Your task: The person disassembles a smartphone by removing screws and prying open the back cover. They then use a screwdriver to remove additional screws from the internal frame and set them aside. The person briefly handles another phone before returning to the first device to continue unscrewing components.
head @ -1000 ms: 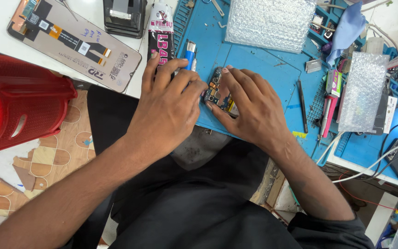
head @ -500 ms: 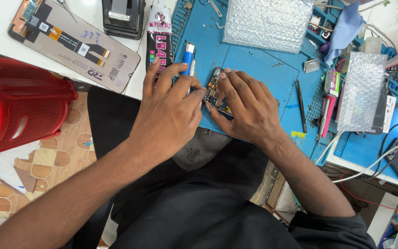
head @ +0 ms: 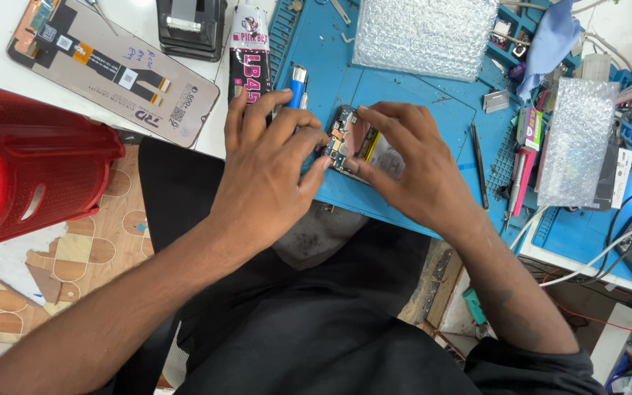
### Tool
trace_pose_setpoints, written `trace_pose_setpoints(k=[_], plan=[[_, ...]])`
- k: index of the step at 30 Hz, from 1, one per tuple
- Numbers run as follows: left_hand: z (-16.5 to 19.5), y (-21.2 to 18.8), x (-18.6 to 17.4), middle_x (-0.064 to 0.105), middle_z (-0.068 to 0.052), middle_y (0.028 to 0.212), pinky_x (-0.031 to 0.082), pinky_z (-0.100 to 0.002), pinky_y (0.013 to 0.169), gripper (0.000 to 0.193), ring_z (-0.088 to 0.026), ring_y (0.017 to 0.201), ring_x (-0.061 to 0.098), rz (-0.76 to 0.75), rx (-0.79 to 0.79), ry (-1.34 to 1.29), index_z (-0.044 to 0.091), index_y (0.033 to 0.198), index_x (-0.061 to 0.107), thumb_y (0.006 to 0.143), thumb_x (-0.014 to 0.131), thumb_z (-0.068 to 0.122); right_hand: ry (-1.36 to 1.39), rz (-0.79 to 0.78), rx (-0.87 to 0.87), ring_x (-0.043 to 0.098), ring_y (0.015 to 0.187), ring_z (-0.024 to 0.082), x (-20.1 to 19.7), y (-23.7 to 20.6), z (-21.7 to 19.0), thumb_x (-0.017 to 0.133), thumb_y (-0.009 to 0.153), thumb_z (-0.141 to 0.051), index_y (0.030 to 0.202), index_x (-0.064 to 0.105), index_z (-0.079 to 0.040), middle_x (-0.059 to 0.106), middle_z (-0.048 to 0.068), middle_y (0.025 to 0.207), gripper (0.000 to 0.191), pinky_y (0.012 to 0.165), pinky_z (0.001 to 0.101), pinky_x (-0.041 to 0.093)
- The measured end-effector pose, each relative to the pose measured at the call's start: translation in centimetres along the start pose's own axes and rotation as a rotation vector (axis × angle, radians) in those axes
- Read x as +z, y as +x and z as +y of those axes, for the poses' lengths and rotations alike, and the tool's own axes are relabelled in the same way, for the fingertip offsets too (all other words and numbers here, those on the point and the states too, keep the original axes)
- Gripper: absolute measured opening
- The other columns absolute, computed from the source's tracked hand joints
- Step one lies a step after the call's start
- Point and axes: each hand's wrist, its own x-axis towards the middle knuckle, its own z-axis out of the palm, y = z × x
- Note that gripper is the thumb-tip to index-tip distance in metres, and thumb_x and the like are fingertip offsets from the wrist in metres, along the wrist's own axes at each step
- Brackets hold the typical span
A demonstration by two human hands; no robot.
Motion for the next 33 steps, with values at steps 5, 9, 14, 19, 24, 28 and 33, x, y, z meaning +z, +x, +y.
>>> trace_pose_setpoints(k=[5,9,14,19,24,28,33], plan=[[-0.4,0.0,0.3,0.062,-0.004,0.122,0.016,-0.057,0.125,0.021,-0.030,0.140,0.042,0.011,0.024,0.037,0.009,0.110,0.073,0.096,0.077,0.024,0.024,-0.063,0.089,0.053,0.126,0.034,-0.4,0.6,-0.2,0.085,0.087,-0.026,0.143,0.057,-0.007,0.055,0.015,0.133,0.065,0.104,0.0459,0.049],[-0.3,0.1,0.2,0.063,-0.005,0.122,0.017,-0.056,0.125,0.022,-0.030,0.139,0.043,0.025,0.042,0.061,0.007,0.109,0.074,0.095,0.077,0.024,0.034,-0.062,0.092,0.052,0.128,0.033,-0.3,0.9,-0.3,0.086,0.086,-0.027,0.142,0.057,-0.007,0.053,0.015,0.133,0.066,0.105,0.0462,0.049],[0.1,0.2,-0.2,0.065,-0.005,0.120,0.026,-0.056,0.122,0.014,-0.031,0.136,0.047,0.034,0.082,0.084,0.007,0.100,0.077,0.094,0.077,0.019,0.037,-0.057,0.092,0.051,0.128,0.034,-0.4,1.1,-0.5,0.088,0.084,-0.029,0.139,0.057,-0.007,0.053,0.015,0.132,0.066,0.104,0.0464,0.048],[0.6,-0.2,-0.9,0.064,-0.007,0.126,0.036,-0.051,0.123,0.019,-0.031,0.137,0.050,-0.015,0.176,0.225,0.004,0.111,0.076,0.094,0.071,0.010,0.031,-0.046,0.103,0.052,0.127,0.032,-0.5,1.1,-0.6,0.089,0.082,-0.026,0.135,0.059,-0.008,0.055,0.012,0.131,0.063,0.106,0.0463,0.046],[0.7,-0.9,-1.6,0.061,-0.012,0.133,0.034,-0.050,0.121,0.036,-0.031,0.139,0.048,-0.104,0.310,0.471,0.002,0.125,0.072,0.090,0.067,0.014,-0.012,-0.050,0.096,0.052,0.126,0.031,-0.3,1.2,-0.6,0.088,0.084,-0.027,0.134,0.061,-0.009,0.055,0.011,0.130,0.059,0.111,0.0486,0.041],[0.5,-0.8,-1.7,0.061,-0.011,0.135,0.032,-0.050,0.123,0.037,-0.030,0.141,0.047,-0.115,0.345,0.511,0.002,0.127,0.070,0.092,0.066,0.014,-0.037,-0.045,0.113,0.050,0.126,0.031,-0.1,0.8,-0.4,0.088,0.083,-0.030,0.135,0.061,-0.010,0.055,0.011,0.130,0.062,0.107,0.0487,0.040],[0.1,-0.3,-1.5,0.061,-0.013,0.135,0.033,-0.051,0.122,0.033,-0.031,0.140,0.048,-0.084,0.320,0.450,0.002,0.124,0.071,0.094,0.068,0.014,-0.074,0.017,0.072,0.048,0.130,0.034,1.0,-0.5,-0.3,0.083,0.089,-0.025,0.144,0.059,-0.010,0.054,0.012,0.139,0.062,0.111,0.0489,0.040]])
